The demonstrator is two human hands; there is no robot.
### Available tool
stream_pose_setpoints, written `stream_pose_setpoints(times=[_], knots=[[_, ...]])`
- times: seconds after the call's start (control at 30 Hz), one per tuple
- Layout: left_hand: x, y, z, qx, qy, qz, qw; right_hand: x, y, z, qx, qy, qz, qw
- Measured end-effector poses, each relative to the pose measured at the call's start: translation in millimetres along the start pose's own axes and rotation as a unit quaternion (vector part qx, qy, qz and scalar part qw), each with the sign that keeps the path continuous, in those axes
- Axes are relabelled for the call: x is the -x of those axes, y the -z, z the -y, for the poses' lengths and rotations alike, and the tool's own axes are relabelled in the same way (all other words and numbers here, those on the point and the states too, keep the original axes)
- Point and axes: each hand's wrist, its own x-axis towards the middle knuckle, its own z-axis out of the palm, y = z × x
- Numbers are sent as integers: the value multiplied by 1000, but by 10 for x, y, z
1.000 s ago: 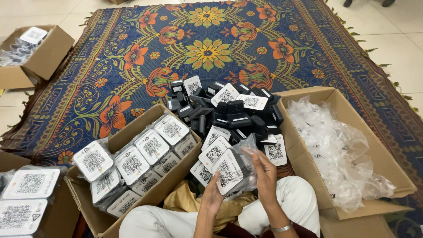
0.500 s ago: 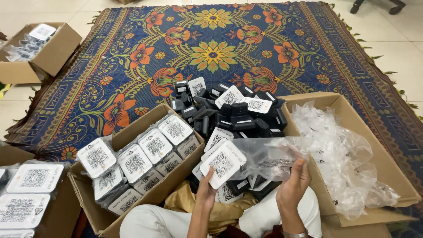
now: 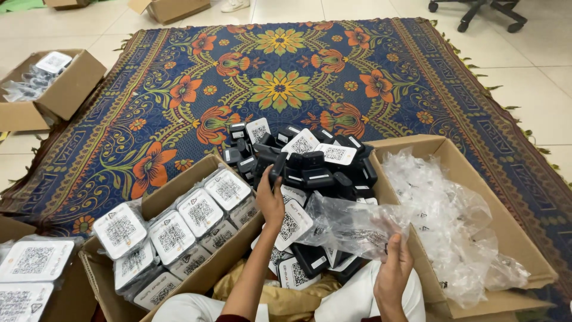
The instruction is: The person sits on a patterned rug and packs small black electronic devices into a cardboard box. They pick up each device, wrap it in bubble wrap, and place it inside the box, repeating the process for multiple items.
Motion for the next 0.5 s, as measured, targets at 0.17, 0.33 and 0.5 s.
stream_pose_setpoints(times=[0.17,0.33,0.5], knots=[[55,-219,330,1,6,-5,1000,-54,88,26,12,-12,-7,1000],[112,-370,739,-66,12,55,996,-102,176,-51,8,-11,-14,1000],[166,-348,763,-120,-41,154,980,-99,128,-151,3,-44,-15,999]])
